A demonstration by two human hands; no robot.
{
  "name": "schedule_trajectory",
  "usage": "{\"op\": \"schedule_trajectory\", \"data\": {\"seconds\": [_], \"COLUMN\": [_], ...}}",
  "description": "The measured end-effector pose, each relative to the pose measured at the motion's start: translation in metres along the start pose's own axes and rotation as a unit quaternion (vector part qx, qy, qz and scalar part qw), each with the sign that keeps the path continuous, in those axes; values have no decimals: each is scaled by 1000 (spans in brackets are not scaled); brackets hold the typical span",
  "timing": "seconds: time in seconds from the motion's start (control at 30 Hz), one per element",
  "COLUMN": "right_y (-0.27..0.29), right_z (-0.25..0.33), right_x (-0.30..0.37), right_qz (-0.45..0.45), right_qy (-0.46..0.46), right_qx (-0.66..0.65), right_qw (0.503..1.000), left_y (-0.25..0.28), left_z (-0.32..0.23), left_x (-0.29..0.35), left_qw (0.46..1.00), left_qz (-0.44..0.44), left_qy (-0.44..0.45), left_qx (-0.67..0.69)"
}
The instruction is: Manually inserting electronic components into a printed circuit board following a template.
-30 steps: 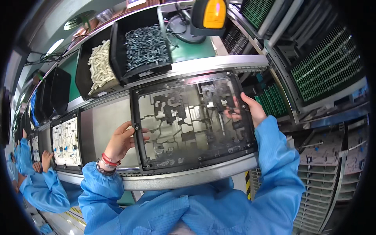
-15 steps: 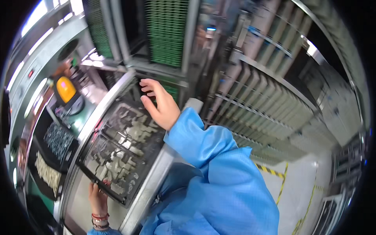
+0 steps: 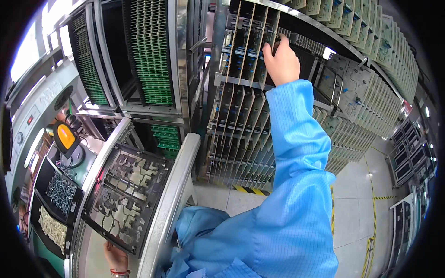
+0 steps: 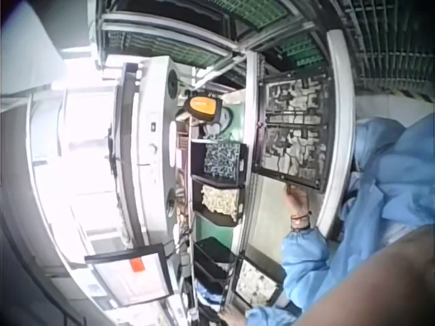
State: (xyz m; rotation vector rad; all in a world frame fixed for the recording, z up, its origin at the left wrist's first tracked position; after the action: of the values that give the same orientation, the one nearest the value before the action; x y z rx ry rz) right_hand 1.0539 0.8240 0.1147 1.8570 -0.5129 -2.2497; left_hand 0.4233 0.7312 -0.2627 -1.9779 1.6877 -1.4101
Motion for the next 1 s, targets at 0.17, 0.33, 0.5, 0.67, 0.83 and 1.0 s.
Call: {"op": "schedule_trajectory", "data": {"seconds": [0.17, 0.33, 0.5, 0.67, 0.83, 1.0], "right_y": [-18, 6, 48, 85, 91, 149], "right_z": [-12, 12, 35, 58, 60, 94], "right_x": [-13, -2, 11, 26, 26, 41], "right_qz": [44, 0, -21, -71, -58, -79], "right_qy": [-13, 41, 49, 89, 79, 103], "right_qx": [13, -10, -33, -64, -49, -74], "right_qw": [999, 999, 998, 991, 994, 989], "left_y": [-21, -19, -12, -6, 1, -13], "left_z": [-3, -1, -2, -3, -2, 1], "left_x": [14, 11, 7, 7, 3, 11], "left_qw": [999, 999, 1000, 1000, 1000, 1000], "left_qz": [8, -6, 13, 1, 8, 8], "left_qy": [-30, -23, -1, 5, 13, 21], "left_qx": [-32, -29, -17, 0, 19, 20]}}
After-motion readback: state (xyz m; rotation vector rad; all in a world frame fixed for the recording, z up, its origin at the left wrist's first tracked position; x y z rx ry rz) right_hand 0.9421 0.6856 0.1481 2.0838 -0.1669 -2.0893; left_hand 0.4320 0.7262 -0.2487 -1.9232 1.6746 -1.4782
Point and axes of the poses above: each hand's wrist, its own x-axis away from the middle knuckle, its own y-axis out of the back of the hand, z = x × y, the point moved 4 cm from there along -x, towards the middle knuckle, and after that the axes turned 12 degrees about y, right-handed, at the moved point
